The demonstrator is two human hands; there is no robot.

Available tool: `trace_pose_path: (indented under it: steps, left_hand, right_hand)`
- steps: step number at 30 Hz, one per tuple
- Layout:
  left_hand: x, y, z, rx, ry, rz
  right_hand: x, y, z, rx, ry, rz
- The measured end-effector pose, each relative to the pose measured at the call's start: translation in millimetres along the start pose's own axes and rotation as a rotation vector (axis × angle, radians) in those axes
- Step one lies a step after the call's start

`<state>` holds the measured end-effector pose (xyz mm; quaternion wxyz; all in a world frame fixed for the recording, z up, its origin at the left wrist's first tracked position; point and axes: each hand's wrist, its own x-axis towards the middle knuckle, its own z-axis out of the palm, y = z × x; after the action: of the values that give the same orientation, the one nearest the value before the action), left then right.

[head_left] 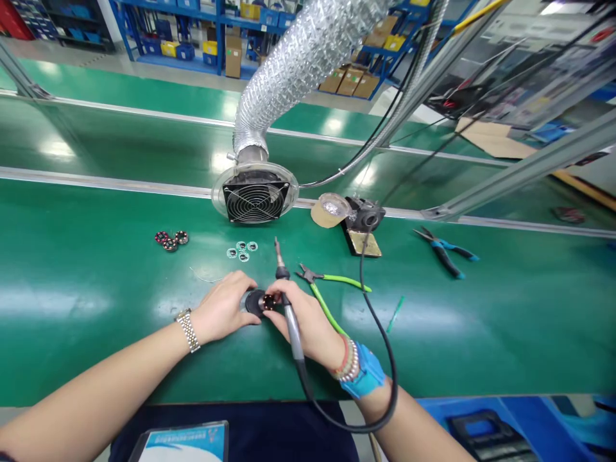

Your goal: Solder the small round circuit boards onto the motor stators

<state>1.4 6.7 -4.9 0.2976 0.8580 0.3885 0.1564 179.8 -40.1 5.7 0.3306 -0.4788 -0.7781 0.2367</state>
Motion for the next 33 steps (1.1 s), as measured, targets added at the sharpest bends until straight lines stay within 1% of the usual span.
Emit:
trace_pose_path:
  steps: [2,4,9,11,14,15,16,17,19,20,21,23,27,30,33]
  left_hand:
    - [1.5,-2.2,1.0,0.007,-0.009,0.005]
    - [1.9,-2.1,2.5,-0.001,-0.008,-0.001]
    - [1.6,1.8,3.8,-0.018,-0.011,-0.021]
    - [1.5,2.0,-0.4,-0.021,-0.025,-0.030]
    - [3.9,-2.9,-13.8,-0.076,-0.119,-0.019]
    - [6.0,-6.1,-19.0,-0.086,-0.128,-0.030]
    - [9.2,-9.9,-23.9,-0.073,-0.107,-0.053]
    - [13.3,-13.9,-28.1,-0.028,-0.045,-0.084]
    - [24.1,-21.6,-32.9,0.125,0.101,-0.117]
    - [30.3,-24.6,-33.6,0.202,0.148,-0.113]
    - [36.6,-26.9,-33.5,0.264,0.164,-0.103]
    - [48.1,-29.3,-32.2,0.322,0.138,-0.082]
    - [59.7,-29.9,-31.3,0.294,0.065,-0.051]
    - [57.8,-30.4,-32.1,0.255,0.084,-0.063]
    - [50.8,-27.0,-31.1,0.218,0.127,-0.105]
  right_hand:
    - [1.0,2.9,1.5,-0.057,-0.079,-0.063]
    - [2.2,5.0,4.9,-0.077,-0.110,-0.103]
    - [4.0,10.9,8.6,-0.013,-0.099,-0.145]
    - [3.5,13.4,8.0,-0.005,-0.096,-0.158]
    - [1.7,14.8,5.2,0.030,-0.117,-0.140]
    - [0.9,14.5,3.7,0.050,-0.110,-0.123]
    - [0.0,13.9,2.0,0.067,-0.083,-0.100]
    - [-0.9,13.3,0.3,0.081,-0.032,-0.073]
    - [-2.6,12.3,-2.8,0.094,0.110,-0.015]
    - [-3.3,12.2,-4.0,0.099,0.177,0.011]
    - [-3.8,12.4,-4.9,0.107,0.230,0.029]
    - [-4.4,13.7,-5.9,0.123,0.286,0.048]
    - [-4.0,17.2,-6.2,0.124,0.326,0.061]
    - [-3.4,18.6,-5.2,0.113,0.358,0.070]
    - [-2.9,17.6,-3.0,0.103,0.364,0.060]
